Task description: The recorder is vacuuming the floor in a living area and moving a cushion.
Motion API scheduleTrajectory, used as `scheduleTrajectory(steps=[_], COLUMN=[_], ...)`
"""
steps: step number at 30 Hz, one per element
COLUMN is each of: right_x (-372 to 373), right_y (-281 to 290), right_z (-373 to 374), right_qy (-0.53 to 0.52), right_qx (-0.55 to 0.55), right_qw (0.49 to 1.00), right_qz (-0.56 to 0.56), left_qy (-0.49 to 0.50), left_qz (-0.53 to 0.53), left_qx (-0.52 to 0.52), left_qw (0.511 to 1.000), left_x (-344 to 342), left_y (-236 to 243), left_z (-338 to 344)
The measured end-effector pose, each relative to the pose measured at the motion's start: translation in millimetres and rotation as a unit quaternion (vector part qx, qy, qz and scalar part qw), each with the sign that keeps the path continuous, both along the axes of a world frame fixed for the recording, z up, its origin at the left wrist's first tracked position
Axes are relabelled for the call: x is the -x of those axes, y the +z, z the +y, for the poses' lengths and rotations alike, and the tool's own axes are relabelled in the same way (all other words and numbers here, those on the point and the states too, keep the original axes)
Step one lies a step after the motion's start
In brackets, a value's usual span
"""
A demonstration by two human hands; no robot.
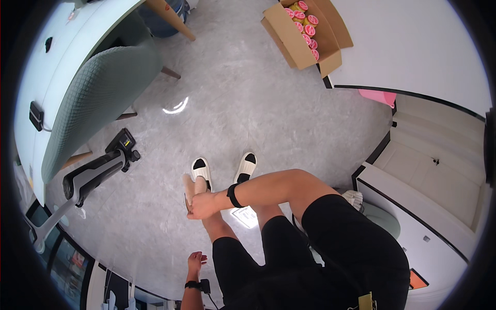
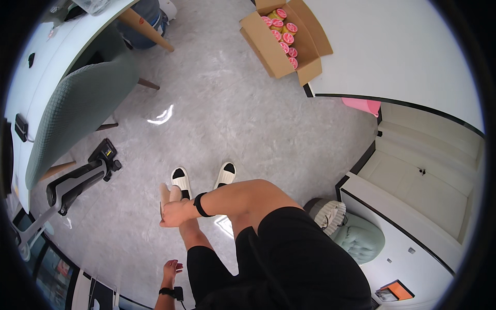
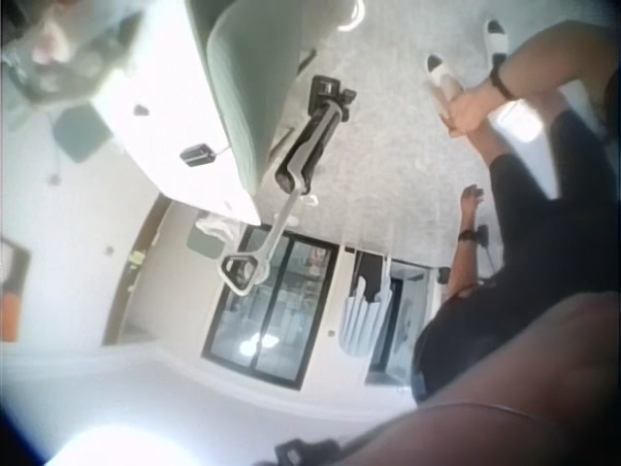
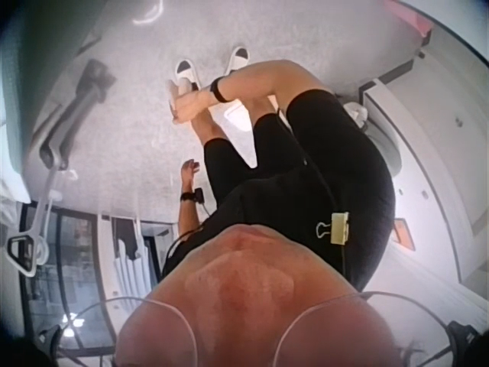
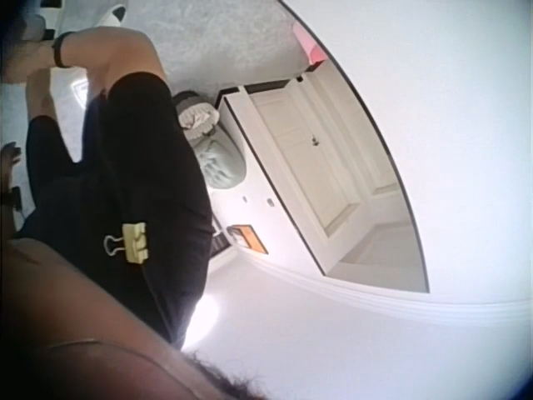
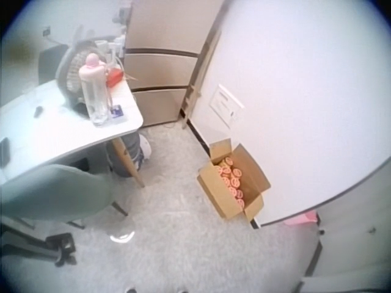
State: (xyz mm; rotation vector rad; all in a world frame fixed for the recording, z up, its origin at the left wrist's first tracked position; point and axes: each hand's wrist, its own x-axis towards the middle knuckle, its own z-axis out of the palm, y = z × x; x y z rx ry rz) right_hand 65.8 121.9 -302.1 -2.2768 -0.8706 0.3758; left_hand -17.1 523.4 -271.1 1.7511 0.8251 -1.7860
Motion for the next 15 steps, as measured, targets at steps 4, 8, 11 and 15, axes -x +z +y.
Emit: scheduleTrajectory(steps=[4,8,11,15], right_x=[-12,-50,-3,183], right_y=[9,13,-82,-292], right_z=[-39,-175,-451,-444], right_qy=[0.026,0.035,-0.376,-0.485], right_qx=[-0.093,-0.197,0.163,0.424], right_qw=[0.993,0.979,0.894,0.610], right_qz=[-0.067,-0.049,0.182,0.462], left_qy=[-0.013,0.020,0.108,0.052], left_qz=[-0.003,-0.009,-0.007,-0.078], left_qx=[0.008,-0.010,-0.062,-0.076], left_qw=[1.000,1.000,0.992,0.993], left_x=[2,11,5,39], left_y=[-15,-41,-73,-91], left_z=[-10,54,136,71])
